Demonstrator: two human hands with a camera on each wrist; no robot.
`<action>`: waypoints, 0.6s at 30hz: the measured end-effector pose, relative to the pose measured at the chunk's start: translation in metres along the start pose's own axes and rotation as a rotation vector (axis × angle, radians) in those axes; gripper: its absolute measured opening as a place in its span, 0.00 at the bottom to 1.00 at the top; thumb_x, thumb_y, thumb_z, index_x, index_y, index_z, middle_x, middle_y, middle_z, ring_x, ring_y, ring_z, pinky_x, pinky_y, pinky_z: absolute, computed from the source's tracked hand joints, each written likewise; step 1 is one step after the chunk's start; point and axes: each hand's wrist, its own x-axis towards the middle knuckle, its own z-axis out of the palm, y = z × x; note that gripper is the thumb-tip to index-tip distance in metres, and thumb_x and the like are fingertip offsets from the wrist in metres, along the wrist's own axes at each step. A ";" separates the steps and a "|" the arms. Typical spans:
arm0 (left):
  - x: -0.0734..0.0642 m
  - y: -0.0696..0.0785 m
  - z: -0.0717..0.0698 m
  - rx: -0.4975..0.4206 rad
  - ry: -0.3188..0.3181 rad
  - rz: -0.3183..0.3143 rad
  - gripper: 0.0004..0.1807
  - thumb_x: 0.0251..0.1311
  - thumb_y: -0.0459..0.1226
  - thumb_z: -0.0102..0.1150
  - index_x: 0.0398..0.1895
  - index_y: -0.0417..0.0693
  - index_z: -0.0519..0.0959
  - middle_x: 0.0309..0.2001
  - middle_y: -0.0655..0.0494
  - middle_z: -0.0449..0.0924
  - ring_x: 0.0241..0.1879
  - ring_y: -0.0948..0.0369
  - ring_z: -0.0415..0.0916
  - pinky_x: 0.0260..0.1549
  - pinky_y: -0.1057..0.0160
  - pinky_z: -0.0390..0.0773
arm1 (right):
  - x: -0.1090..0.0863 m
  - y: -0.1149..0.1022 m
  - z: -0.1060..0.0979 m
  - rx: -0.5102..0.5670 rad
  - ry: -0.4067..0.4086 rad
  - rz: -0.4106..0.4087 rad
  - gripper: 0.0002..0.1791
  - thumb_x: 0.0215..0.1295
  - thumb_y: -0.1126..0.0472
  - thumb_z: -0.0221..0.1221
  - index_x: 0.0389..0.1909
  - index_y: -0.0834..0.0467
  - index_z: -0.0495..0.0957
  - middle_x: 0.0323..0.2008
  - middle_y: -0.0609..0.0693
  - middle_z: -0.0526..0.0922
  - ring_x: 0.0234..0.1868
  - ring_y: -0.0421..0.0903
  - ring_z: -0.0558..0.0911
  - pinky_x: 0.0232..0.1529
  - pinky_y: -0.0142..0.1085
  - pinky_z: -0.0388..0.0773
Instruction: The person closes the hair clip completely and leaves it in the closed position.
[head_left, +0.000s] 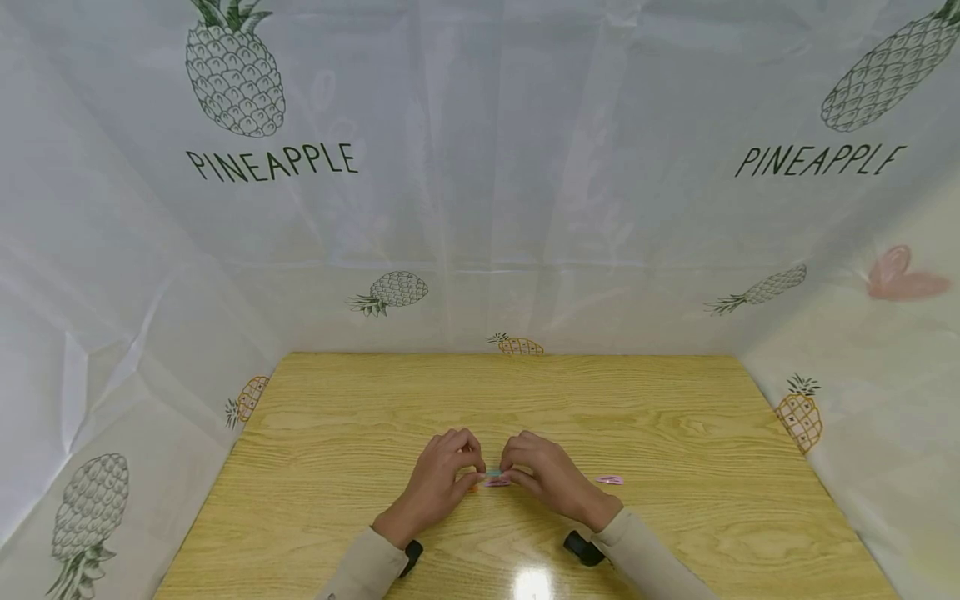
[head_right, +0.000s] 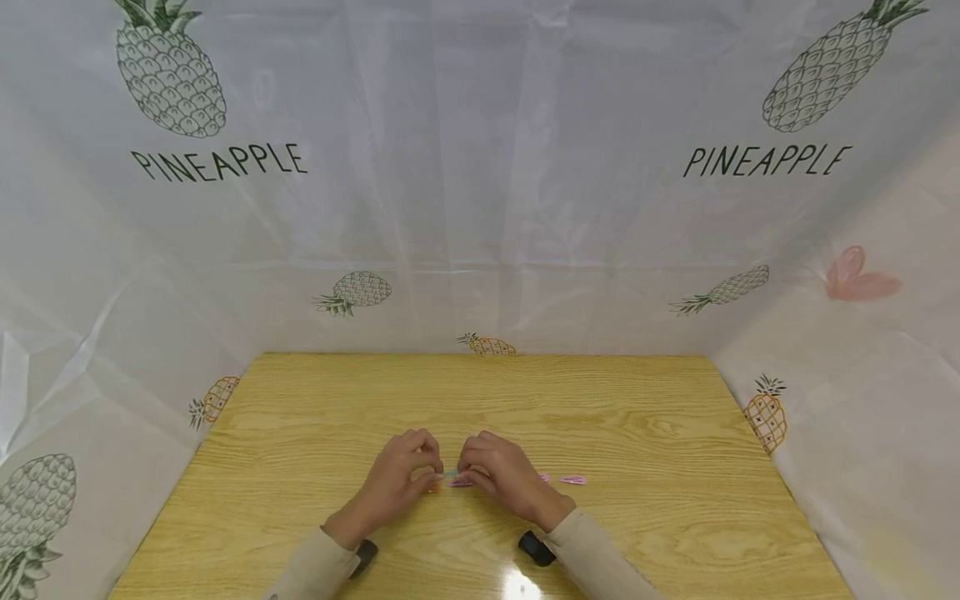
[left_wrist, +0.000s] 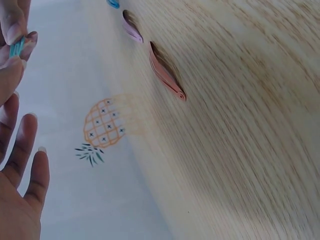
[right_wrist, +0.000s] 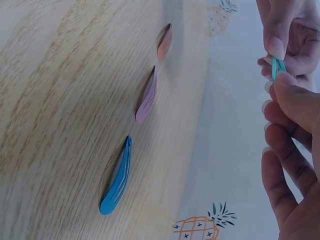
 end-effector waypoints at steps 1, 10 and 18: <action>0.000 0.000 0.000 0.001 -0.001 0.005 0.09 0.54 0.34 0.80 0.28 0.55 0.86 0.42 0.64 0.77 0.41 0.63 0.74 0.44 0.57 0.75 | 0.000 0.000 0.000 0.006 0.001 -0.004 0.10 0.62 0.69 0.73 0.35 0.52 0.84 0.39 0.39 0.83 0.39 0.36 0.76 0.39 0.28 0.77; -0.002 -0.005 0.001 0.004 -0.003 0.045 0.09 0.52 0.35 0.80 0.28 0.55 0.86 0.42 0.65 0.77 0.39 0.65 0.72 0.42 0.59 0.74 | -0.002 0.000 0.000 0.070 -0.027 0.003 0.10 0.61 0.70 0.73 0.37 0.53 0.84 0.42 0.42 0.85 0.43 0.37 0.79 0.43 0.30 0.80; -0.003 -0.002 -0.004 -0.041 -0.053 -0.060 0.08 0.59 0.35 0.78 0.29 0.55 0.85 0.42 0.64 0.76 0.40 0.63 0.73 0.44 0.58 0.76 | -0.001 -0.004 0.006 -0.026 0.063 -0.021 0.14 0.57 0.66 0.78 0.41 0.53 0.86 0.42 0.43 0.83 0.41 0.39 0.81 0.44 0.30 0.81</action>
